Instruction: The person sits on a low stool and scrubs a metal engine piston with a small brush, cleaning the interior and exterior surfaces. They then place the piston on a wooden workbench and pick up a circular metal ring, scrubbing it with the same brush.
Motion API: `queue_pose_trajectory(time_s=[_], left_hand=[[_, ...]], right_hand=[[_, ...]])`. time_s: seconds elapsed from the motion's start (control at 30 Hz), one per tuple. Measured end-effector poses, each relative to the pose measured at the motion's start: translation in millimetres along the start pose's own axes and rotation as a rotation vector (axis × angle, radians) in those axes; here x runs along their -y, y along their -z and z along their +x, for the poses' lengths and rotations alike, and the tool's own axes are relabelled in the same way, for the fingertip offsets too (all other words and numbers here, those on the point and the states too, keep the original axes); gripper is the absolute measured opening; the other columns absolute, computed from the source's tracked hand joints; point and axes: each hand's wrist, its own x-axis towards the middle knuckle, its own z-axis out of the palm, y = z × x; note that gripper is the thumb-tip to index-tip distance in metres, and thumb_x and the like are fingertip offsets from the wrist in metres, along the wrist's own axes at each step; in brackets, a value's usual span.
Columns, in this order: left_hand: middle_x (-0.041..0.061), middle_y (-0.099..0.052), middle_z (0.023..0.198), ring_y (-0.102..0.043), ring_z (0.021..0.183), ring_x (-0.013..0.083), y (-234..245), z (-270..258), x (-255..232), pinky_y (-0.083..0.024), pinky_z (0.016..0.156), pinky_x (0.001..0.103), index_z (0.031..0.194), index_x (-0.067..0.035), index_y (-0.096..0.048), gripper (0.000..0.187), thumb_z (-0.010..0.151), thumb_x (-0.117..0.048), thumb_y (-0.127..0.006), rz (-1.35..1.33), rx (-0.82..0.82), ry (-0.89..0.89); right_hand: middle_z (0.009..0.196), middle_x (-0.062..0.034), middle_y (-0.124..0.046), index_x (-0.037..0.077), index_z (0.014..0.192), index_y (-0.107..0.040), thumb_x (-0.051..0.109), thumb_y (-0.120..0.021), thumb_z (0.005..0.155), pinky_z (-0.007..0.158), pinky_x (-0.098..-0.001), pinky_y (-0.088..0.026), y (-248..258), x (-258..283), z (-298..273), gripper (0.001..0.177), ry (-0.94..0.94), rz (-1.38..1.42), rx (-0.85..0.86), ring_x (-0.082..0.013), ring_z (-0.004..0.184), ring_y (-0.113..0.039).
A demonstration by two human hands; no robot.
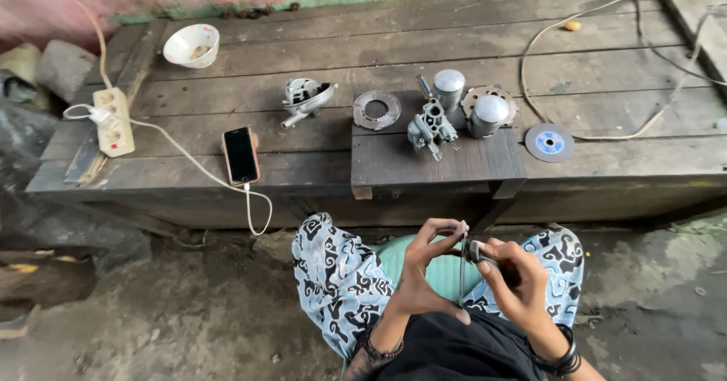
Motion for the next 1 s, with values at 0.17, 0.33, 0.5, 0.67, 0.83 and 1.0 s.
queue_pose_trajectory(time_s=[0.17,0.33,0.5,0.67,0.83,1.0], left_hand=[[0.013,-0.046,0.144,-0.054,0.136,0.0300,-0.8,-7.5,-1.5,-0.062,0.102,0.044,0.156,-0.017,-0.046,0.096,0.080,-0.067,-0.077,-0.134,-0.049,0.006],[0.016,-0.050,0.141,-0.056,0.130,0.0275,16.4,-18.7,15.5,-0.061,0.097,0.039,0.147,0.003,-0.052,0.116,0.069,-0.076,-0.082,-0.420,-0.216,0.122],[0.007,-0.046,0.149,-0.054,0.138,0.0235,12.6,-28.6,12.7,-0.060,0.101,0.035,0.155,-0.018,-0.051,0.100,0.075,-0.070,-0.080,-0.423,-0.090,0.065],[0.009,-0.045,0.155,-0.055,0.141,0.0294,28.6,-21.5,24.5,-0.061,0.104,0.044,0.156,-0.018,-0.048,0.099,0.079,-0.074,-0.076,-0.378,-0.125,0.069],[0.009,-0.045,0.148,-0.054,0.138,0.0269,11.8,-17.2,6.8,-0.062,0.105,0.040,0.158,-0.019,-0.045,0.103,0.072,-0.064,-0.080,-0.339,-0.064,0.120],[0.009,-0.045,0.150,-0.056,0.138,0.0312,18.7,-19.2,18.7,-0.066,0.101,0.047,0.153,-0.016,-0.050,0.100,0.077,-0.077,-0.072,-0.212,-0.096,0.139]], right_hand=[[0.094,-0.0081,-0.067,0.002,0.103,-0.065,0.017,-0.065,0.098,0.064,-0.0251,-0.046,-2.4,-24.0,-20.9,0.016,-0.064,-0.062,-0.045,-0.0117,0.073,-0.057],[0.066,-0.0031,-0.051,0.003,0.102,-0.073,0.022,-0.064,0.097,0.054,-0.0272,-0.034,-31.5,13.0,-17.7,0.022,0.077,-0.073,0.205,-0.0151,0.052,-0.043],[0.070,-0.0019,-0.057,0.007,0.090,-0.066,0.015,-0.071,0.091,0.059,-0.0273,-0.037,-6.2,-33.8,-32.7,0.010,-0.012,-0.438,-0.070,-0.0107,0.058,-0.045],[0.072,-0.0031,-0.059,0.004,0.098,-0.071,0.013,-0.067,0.094,0.060,-0.0290,-0.038,-15.2,-29.4,-21.7,0.011,0.063,-0.329,0.128,-0.0153,0.058,-0.046],[0.089,-0.0131,-0.063,-0.003,0.101,-0.061,0.009,-0.064,0.098,0.061,-0.0280,-0.039,-17.6,-12.1,-12.7,0.012,-0.012,-0.319,-0.122,-0.0106,0.063,-0.048],[0.100,-0.0107,-0.078,0.005,0.105,-0.074,0.017,-0.068,0.094,0.087,-0.0315,-0.057,-8.9,-15.9,-40.6,0.017,0.000,-0.282,0.115,-0.0194,0.087,-0.075]])
